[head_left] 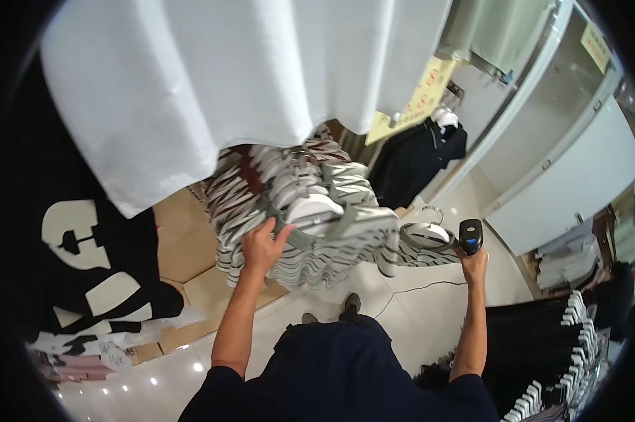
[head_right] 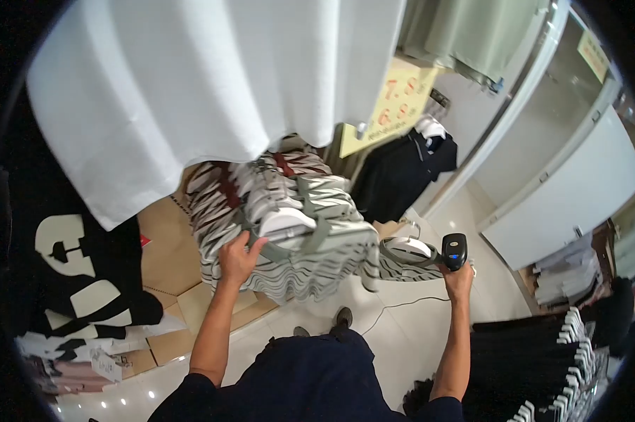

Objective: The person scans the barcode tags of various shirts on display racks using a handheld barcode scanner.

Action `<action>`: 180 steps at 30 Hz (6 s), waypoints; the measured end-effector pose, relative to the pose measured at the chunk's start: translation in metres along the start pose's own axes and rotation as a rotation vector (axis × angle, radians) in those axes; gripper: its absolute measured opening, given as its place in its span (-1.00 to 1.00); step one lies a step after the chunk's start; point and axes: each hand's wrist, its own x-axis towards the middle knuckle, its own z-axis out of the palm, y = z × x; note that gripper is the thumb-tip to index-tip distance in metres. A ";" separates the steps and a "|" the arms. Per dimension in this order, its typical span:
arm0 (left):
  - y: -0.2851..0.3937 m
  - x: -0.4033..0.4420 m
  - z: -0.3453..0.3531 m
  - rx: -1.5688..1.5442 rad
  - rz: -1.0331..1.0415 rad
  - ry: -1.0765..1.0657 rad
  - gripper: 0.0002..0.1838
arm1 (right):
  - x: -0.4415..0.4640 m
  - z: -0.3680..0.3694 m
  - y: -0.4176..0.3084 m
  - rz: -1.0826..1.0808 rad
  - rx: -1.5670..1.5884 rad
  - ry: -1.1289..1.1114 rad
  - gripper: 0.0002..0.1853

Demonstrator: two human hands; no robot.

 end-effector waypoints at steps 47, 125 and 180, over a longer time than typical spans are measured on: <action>0.285 -0.261 -0.081 -0.659 -0.488 0.222 -0.56 | -0.194 -0.011 0.255 0.784 0.929 -0.749 -0.56; 0.073 -0.408 -0.137 -1.294 -0.967 -0.137 -0.66 | -0.475 -0.016 -0.162 -0.050 0.651 -1.252 -0.55; 0.131 -0.073 -0.024 -0.092 -0.270 -0.033 -0.55 | -0.137 0.075 -0.014 0.275 0.769 -0.912 -0.77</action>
